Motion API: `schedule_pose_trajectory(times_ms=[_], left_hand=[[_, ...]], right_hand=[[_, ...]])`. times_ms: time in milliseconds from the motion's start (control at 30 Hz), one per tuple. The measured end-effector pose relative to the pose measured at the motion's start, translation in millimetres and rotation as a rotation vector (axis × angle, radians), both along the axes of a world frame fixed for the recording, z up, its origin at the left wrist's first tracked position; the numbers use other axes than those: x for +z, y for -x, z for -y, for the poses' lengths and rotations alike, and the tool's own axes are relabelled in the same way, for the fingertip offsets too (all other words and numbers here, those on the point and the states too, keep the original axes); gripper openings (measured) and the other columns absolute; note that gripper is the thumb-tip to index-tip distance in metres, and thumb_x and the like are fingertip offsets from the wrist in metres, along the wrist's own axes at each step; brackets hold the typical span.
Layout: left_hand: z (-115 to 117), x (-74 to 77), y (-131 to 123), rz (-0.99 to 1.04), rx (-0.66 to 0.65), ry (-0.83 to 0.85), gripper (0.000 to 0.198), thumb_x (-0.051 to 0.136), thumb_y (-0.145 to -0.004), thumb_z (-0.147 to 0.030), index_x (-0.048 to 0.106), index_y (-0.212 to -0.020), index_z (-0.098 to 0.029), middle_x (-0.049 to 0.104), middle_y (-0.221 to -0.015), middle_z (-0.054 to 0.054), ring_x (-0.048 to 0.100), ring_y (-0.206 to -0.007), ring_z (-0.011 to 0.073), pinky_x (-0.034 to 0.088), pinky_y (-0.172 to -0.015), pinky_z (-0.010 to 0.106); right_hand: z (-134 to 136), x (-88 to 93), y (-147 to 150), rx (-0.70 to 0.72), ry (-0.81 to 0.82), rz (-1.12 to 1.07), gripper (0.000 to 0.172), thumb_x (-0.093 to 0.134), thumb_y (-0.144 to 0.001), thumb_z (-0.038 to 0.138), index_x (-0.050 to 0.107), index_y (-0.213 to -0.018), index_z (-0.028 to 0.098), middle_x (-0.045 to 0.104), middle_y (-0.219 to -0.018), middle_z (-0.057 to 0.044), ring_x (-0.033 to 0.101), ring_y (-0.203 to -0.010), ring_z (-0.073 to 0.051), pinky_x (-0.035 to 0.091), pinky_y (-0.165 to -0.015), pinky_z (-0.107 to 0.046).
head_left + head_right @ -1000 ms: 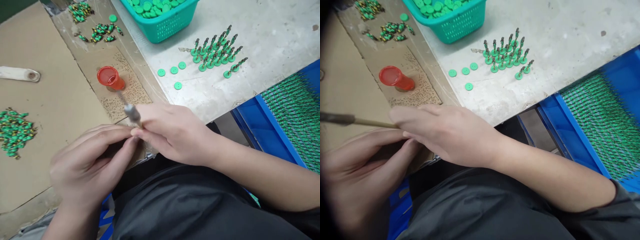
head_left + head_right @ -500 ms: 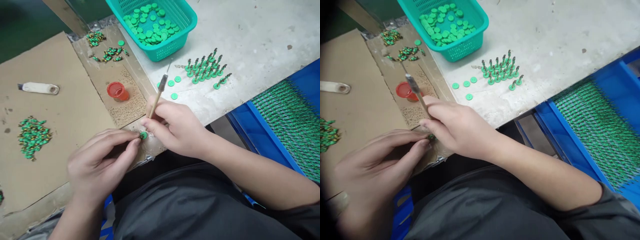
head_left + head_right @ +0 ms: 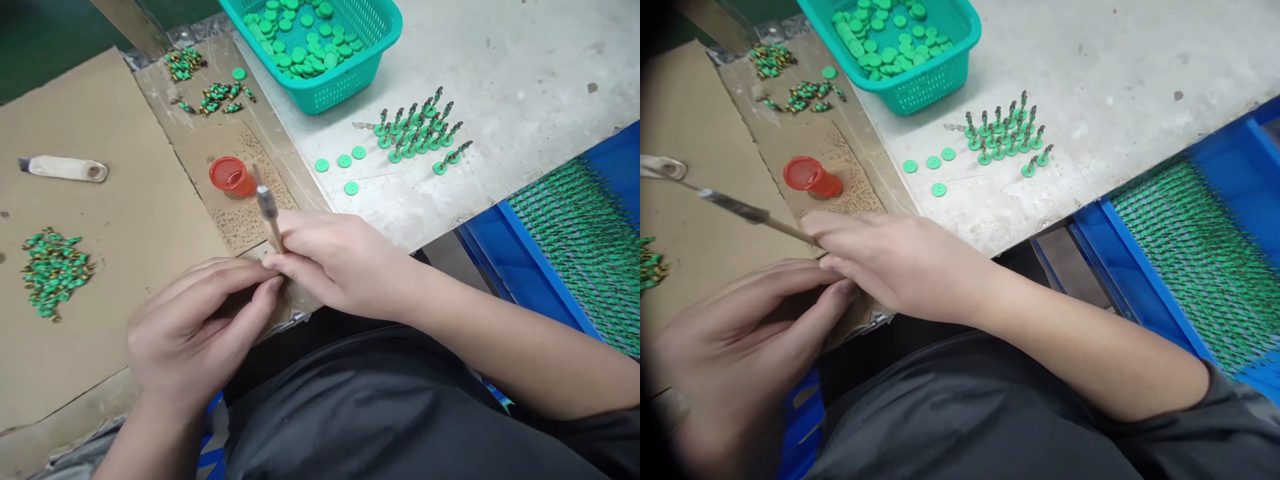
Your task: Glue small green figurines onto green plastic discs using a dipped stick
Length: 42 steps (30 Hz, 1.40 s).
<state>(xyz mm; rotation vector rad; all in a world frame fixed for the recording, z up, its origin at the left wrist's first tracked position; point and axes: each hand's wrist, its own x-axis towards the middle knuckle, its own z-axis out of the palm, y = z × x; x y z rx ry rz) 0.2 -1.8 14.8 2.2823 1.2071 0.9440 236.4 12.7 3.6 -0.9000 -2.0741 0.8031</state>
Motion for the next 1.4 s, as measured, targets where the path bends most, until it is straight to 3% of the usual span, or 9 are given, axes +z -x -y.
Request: schedule_pose_trajectory(times_ms=[167, 300, 467, 600, 733, 900, 1133, 1233, 1400], left_hand=[[-4, -1.4, 2, 0.001, -0.025, -0.021, 0.011, 0.085, -0.106, -0.019, 0.087, -0.107, -0.029, 0.090, -0.105, -0.005, 0.083, -0.094, 0.0119, 0.068, -0.098, 0.026], [-6, 2.4, 2, 0.060, -0.018, 0.070, 0.009, 0.088, -0.102, -0.021, 0.089, -0.106, -0.029, 0.091, -0.104, -0.002, 0.084, -0.093, 0.0152, 0.070, -0.097, 0.029], [-3, 23.4, 1, 0.369, 0.088, 0.404, 0.006, 0.091, -0.095, -0.031, 0.087, -0.091, -0.030, 0.086, -0.088, -0.001, 0.082, -0.079, 0.0166, 0.069, -0.073, 0.025], [-3, 43.1, 1, 0.615, 0.042, 0.725, 0.034, 0.104, -0.086, -0.053, 0.084, -0.082, -0.026, 0.079, -0.075, 0.004, 0.075, -0.068, 0.0173, 0.065, -0.062, 0.026], [-4, 52.2, -1, 0.686, -0.019, 0.845, 0.051, 0.105, -0.081, -0.069, 0.082, -0.078, -0.023, 0.073, -0.069, 0.004, 0.065, -0.059, 0.0148, 0.059, -0.053, 0.026], [-4, 54.6, -3, 0.671, -0.039, 0.824, 0.051, 0.103, -0.083, -0.069, 0.084, -0.081, -0.023, 0.071, -0.067, 0.004, 0.062, -0.056, 0.0139, 0.057, -0.051, 0.026], [-13, 55.5, -15, 0.529, -0.052, 0.671, 0.040, 0.103, -0.085, -0.061, 0.086, -0.081, -0.025, 0.081, -0.077, 0.006, 0.075, -0.066, 0.0181, 0.065, -0.061, 0.026], [-26, 49.7, -43, 0.365, -0.026, 0.503, 0.032, 0.099, -0.087, -0.057, 0.088, -0.085, -0.028, 0.085, -0.080, 0.005, 0.078, -0.069, 0.0191, 0.063, -0.063, 0.024], [-52, 35.7, -125, 0.154, -0.069, 0.331, 0.033, 0.078, -0.096, -0.058, 0.088, -0.091, -0.027, 0.090, -0.094, 0.005, 0.080, -0.079, 0.0219, 0.064, -0.073, 0.031]], right_hand=[[-3, 2.3, 5, -0.010, 0.036, 0.009, 0.023, 0.050, -0.127, 0.023, 0.070, -0.118, 0.020, 0.079, -0.121, -0.007, 0.075, -0.116, -0.021, 0.059, -0.111, -0.034], [1, 3.2, 4, -0.187, 0.136, -0.190, 0.025, 0.061, -0.124, 0.031, 0.063, -0.100, 0.024, 0.074, -0.101, -0.002, 0.076, -0.097, -0.019, 0.061, -0.096, -0.031], [25, 9.5, 1, -0.302, 0.070, -0.365, 0.017, 0.063, -0.122, 0.024, 0.074, -0.109, 0.022, 0.078, -0.104, -0.004, 0.078, -0.101, -0.019, 0.063, -0.096, -0.033], [44, 14.7, 5, -0.249, 0.023, -0.370, 0.019, 0.065, -0.119, 0.016, 0.079, -0.107, 0.021, 0.080, -0.104, -0.005, 0.079, -0.102, -0.018, 0.065, -0.096, -0.032], [53, 16.5, 4, -0.275, 0.033, -0.346, 0.017, 0.068, -0.117, 0.014, 0.082, -0.112, 0.023, 0.085, -0.105, -0.005, 0.082, -0.104, -0.020, 0.067, -0.096, -0.034], [61, 14.0, -8, -0.290, 0.025, -0.304, 0.019, 0.066, -0.116, 0.014, 0.083, -0.114, 0.023, 0.086, -0.101, -0.006, 0.083, -0.099, -0.021, 0.069, -0.091, -0.036], [87, 5.8, -33, -0.329, 0.068, -0.320, 0.020, 0.064, -0.116, 0.016, 0.082, -0.113, 0.023, 0.085, -0.100, -0.007, 0.084, -0.096, -0.022, 0.071, -0.090, -0.034], [97, -2.8, -49, -0.381, 0.082, -0.326, 0.019, 0.065, -0.115, 0.016, 0.082, -0.111, 0.023, 0.086, -0.102, -0.008, 0.084, -0.098, -0.022, 0.071, -0.094, -0.034], [108, -13.8, -80, -0.523, 0.068, -0.316, 0.018, 0.064, -0.116, 0.020, 0.081, -0.109, 0.023, 0.086, -0.104, -0.008, 0.084, -0.098, -0.022, 0.071, -0.094, -0.034]])
